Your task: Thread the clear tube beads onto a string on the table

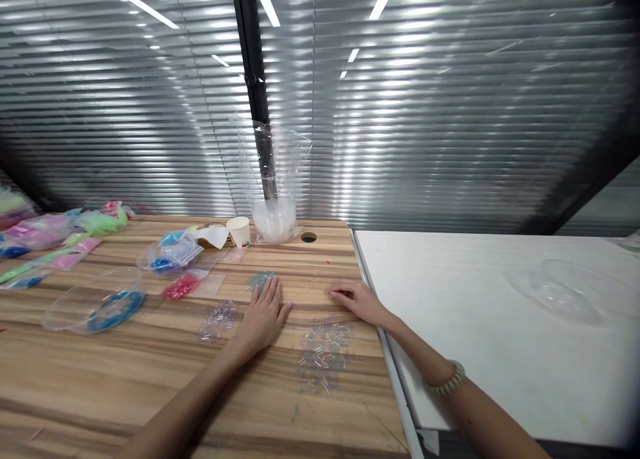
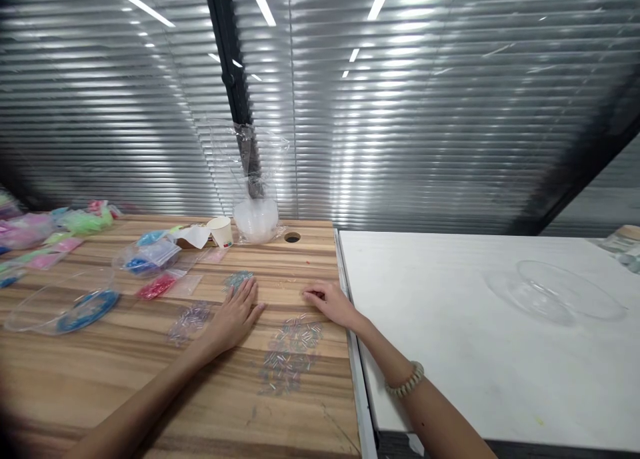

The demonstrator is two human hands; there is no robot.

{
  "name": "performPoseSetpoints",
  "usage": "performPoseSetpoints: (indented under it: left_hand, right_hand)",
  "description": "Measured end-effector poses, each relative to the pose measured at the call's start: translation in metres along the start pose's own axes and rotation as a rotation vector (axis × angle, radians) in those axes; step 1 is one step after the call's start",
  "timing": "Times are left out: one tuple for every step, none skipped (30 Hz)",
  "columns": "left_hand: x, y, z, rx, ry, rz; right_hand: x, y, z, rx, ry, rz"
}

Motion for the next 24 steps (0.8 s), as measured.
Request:
performPoseSetpoints:
  left_hand:
    - [0.0001,0.0005,0.0000,-0.003,0.001,-0.003]
    - [0.0002,0.0007,0.0000,-0.005,0.003,-0.005]
    - [0.0003,0.0007,0.0002,-0.006,0.005,-0.004]
    - [0.0004,0.0003,0.0003,-0.004,0.007,-0.001]
    - [0.0005,-0.0001,0.0005,-0.003,0.009,0.003]
    - [0.0005,-0.0007,0.0006,-0.001,0.009,0.007]
    - [0.0006,-0.0011,0.0007,0.000,0.011,0.008]
    - [0.0006,-0.0013,0.0008,0.000,0.012,0.005]
    - [0.0007,-0.0012,0.0009,-0.002,0.013,0.000]
    - [0.0008,-0.0010,0.0010,-0.002,0.015,-0.005]
    - [0.0009,-0.0009,0.0010,0.000,0.017,-0.007]
    - [0.0010,-0.0010,0.0011,0.005,0.020,-0.004]
    - [0.0011,-0.0013,0.0011,0.011,0.021,0.002]
    - [0.0012,-0.0019,0.0012,0.018,0.021,0.011]
    - [0.0012,-0.0025,0.0013,0.021,0.020,0.019]
    - [0.0012,-0.0030,0.0015,0.021,0.018,0.022]
    - [0.0012,-0.0034,0.0018,0.017,0.016,0.020]
    - [0.0011,-0.0036,0.0022,0.010,0.014,0.013]
    - [0.0011,-0.0037,0.0025,0.000,0.011,0.003]
    - [0.0010,-0.0037,0.0028,-0.010,0.009,-0.009]
    - [0.0010,-0.0035,0.0030,-0.018,0.006,-0.018]
    - [0.0009,-0.0034,0.0030,-0.023,0.003,-0.022]
    - [0.0009,-0.0034,0.0029,-0.022,0.003,-0.020]
    - [0.0009,-0.0035,0.0029,-0.016,0.005,-0.011]
  right_hand:
    - [0.0000,0.0003,0.0003,0.000,-0.004,-0.002]
    - [-0.0001,0.0005,0.0006,-0.001,-0.007,-0.003]
    - [-0.0002,0.0006,0.0008,-0.001,-0.008,-0.005]
    - [-0.0004,0.0006,0.0009,0.001,-0.009,-0.006]
    - [-0.0005,0.0006,0.0010,0.003,-0.008,-0.007]
    - [-0.0005,0.0007,0.0011,0.007,-0.006,-0.009]
    - [-0.0006,0.0007,0.0011,0.010,-0.005,-0.013]
    - [-0.0006,0.0008,0.0009,0.012,-0.004,-0.016]
    - [-0.0005,0.0009,0.0007,0.011,-0.003,-0.017]
    - [-0.0005,0.0008,0.0004,0.010,-0.003,-0.016]
    - [-0.0004,0.0007,-0.0001,0.008,-0.002,-0.017]
    - [-0.0003,0.0006,-0.0006,0.008,-0.002,-0.017]
    - [-0.0003,0.0005,-0.0011,0.010,-0.001,-0.017]
    - [-0.0002,0.0005,-0.0015,0.015,-0.001,-0.018]
    - [-0.0002,0.0004,-0.0019,0.020,-0.001,-0.019]
    - [-0.0002,0.0004,-0.0022,0.024,-0.002,-0.020]
    - [-0.0002,0.0003,-0.0025,0.027,-0.005,-0.019]
    - [-0.0001,0.0002,-0.0027,0.028,-0.009,-0.018]
    - [-0.0001,0.0003,-0.0030,0.028,-0.015,-0.018]
    - [-0.0001,0.0003,-0.0034,0.027,-0.022,-0.017]
    - [-0.0001,0.0002,-0.0039,0.025,-0.029,-0.017]
    - [-0.0001,0.0002,-0.0045,0.025,-0.035,-0.016]
    - [0.0000,0.0001,-0.0050,0.026,-0.040,-0.014]
    - [0.0000,0.0000,-0.0054,0.028,-0.042,-0.014]
Point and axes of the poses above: each hand's wrist, its own x-axis away from the middle knuckle, its own y-axis out of the palm, z = x × y, the point moved 6 cm from there along -x, towards the middle knuckle, and after that the axes turned 8 degrees about -y, right-handed, at the moved point
